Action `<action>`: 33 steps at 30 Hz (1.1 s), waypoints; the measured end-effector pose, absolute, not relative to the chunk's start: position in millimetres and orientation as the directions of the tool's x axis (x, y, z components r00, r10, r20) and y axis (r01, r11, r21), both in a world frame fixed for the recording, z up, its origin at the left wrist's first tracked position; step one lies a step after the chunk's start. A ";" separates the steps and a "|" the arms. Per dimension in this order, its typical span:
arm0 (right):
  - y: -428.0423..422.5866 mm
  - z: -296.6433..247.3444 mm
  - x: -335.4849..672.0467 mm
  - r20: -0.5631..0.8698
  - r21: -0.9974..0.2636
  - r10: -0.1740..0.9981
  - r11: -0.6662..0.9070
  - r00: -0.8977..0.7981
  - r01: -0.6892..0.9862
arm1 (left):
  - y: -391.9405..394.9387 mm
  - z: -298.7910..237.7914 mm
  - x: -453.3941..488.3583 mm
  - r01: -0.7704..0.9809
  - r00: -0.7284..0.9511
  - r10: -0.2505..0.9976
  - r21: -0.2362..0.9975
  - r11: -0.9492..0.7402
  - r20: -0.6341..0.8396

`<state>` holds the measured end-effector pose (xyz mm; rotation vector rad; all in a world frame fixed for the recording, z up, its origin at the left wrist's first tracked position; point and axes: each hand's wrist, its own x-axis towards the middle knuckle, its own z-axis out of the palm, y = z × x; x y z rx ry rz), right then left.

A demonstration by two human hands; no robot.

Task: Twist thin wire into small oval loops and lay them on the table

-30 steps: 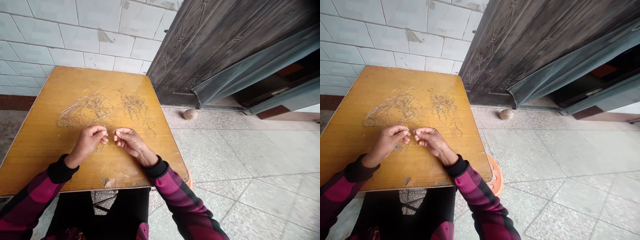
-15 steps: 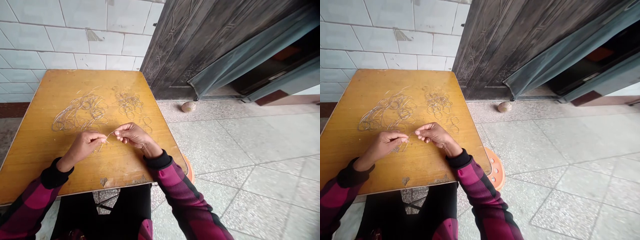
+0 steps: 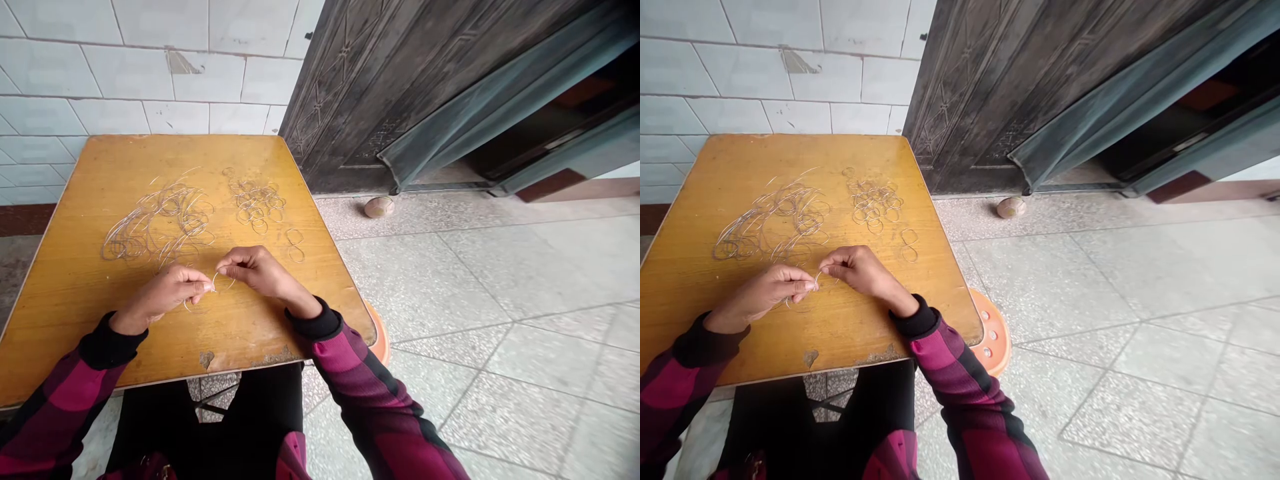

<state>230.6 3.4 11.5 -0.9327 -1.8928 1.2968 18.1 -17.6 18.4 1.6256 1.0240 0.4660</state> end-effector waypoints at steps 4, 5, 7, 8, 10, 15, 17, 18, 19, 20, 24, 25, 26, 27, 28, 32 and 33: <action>-0.6 20.1 231.1 0.195 -0.841 0.798 0.436 -0.571 0.322 | -18.6 17.9 18.6 0.413 0.545 0.807 0.910 -0.024 -0.226; -1.3 21.4 231.1 0.205 -0.821 0.790 0.460 -0.577 0.338 | -19.0 18.2 18.7 0.420 0.545 0.805 0.907 -0.022 -0.233; -2.4 22.7 231.2 0.221 -0.792 0.781 0.493 -0.584 0.360 | -19.6 19.1 19.2 0.427 0.549 0.803 0.904 -0.029 -0.233; -2.9 22.7 231.1 0.224 -0.783 0.779 0.502 -0.585 0.368 | -19.7 19.6 19.5 0.428 0.553 0.801 0.903 -0.037 -0.229; -3.5 22.2 230.7 0.225 -0.774 0.778 0.508 -0.587 0.377 | -19.4 20.0 19.8 0.425 0.563 0.797 0.904 -0.053 -0.218; -4.7 20.7 227.9 0.284 -0.781 0.796 0.515 -0.534 0.354 | -17.8 18.0 19.4 0.420 0.539 0.817 0.906 -0.049 -0.205; -5.3 19.8 225.6 0.304 -0.769 0.783 0.538 -0.543 0.346 | -18.2 16.9 19.9 0.425 0.530 0.818 0.905 -0.028 -0.224; -5.6 19.1 224.3 0.310 -0.760 0.772 0.552 -0.555 0.343 | -18.7 16.4 20.4 0.429 0.531 0.813 0.903 -0.014 -0.240; -5.8 18.3 223.0 0.314 -0.754 0.762 0.563 -0.566 0.339 | -19.3 15.9 21.2 0.432 0.530 0.810 0.902 -0.003 -0.251; -5.9 17.4 221.9 0.322 -0.753 0.756 0.569 -0.570 0.331 | -20.1 15.4 22.3 0.428 0.526 0.812 0.904 0.007 -0.255; -4.9 13.9 220.3 0.364 -0.822 0.838 0.494 -0.407 0.283 | -21.9 13.6 27.5 0.301 0.407 0.892 0.951 0.072 -0.197; -4.6 13.0 220.5 0.360 -0.853 0.874 0.450 -0.326 0.264 | -21.8 13.4 28.6 0.241 0.346 0.921 0.966 0.096 -0.178; -4.4 11.9 220.6 0.342 -0.887 0.906 0.399 -0.251 0.233 | -21.3 13.4 29.4 0.174 0.278 0.947 0.978 0.113 -0.159; -4.5 10.5 220.2 0.305 -0.921 0.930 0.343 -0.207 0.186 | -20.6 13.6 29.9 0.105 0.209 0.968 0.987 0.120 -0.140; -5.1 8.5 219.1 0.254 -0.952 0.946 0.282 -0.202 0.124 | -19.7 13.9 30.0 0.039 0.145 0.982 0.992 0.119 -0.124; -11.3 -4.8 204.9 0.023 -0.992 0.920 -0.029 -0.391 -0.126 | -16.2 14.2 29.0 -0.165 -0.034 0.995 0.983 0.085 -0.092; -13.3 -9.0 199.6 -0.003 -0.983 0.909 -0.078 -0.416 -0.164 | -15.8 13.7 28.6 -0.201 -0.060 0.994 0.977 0.073 -0.086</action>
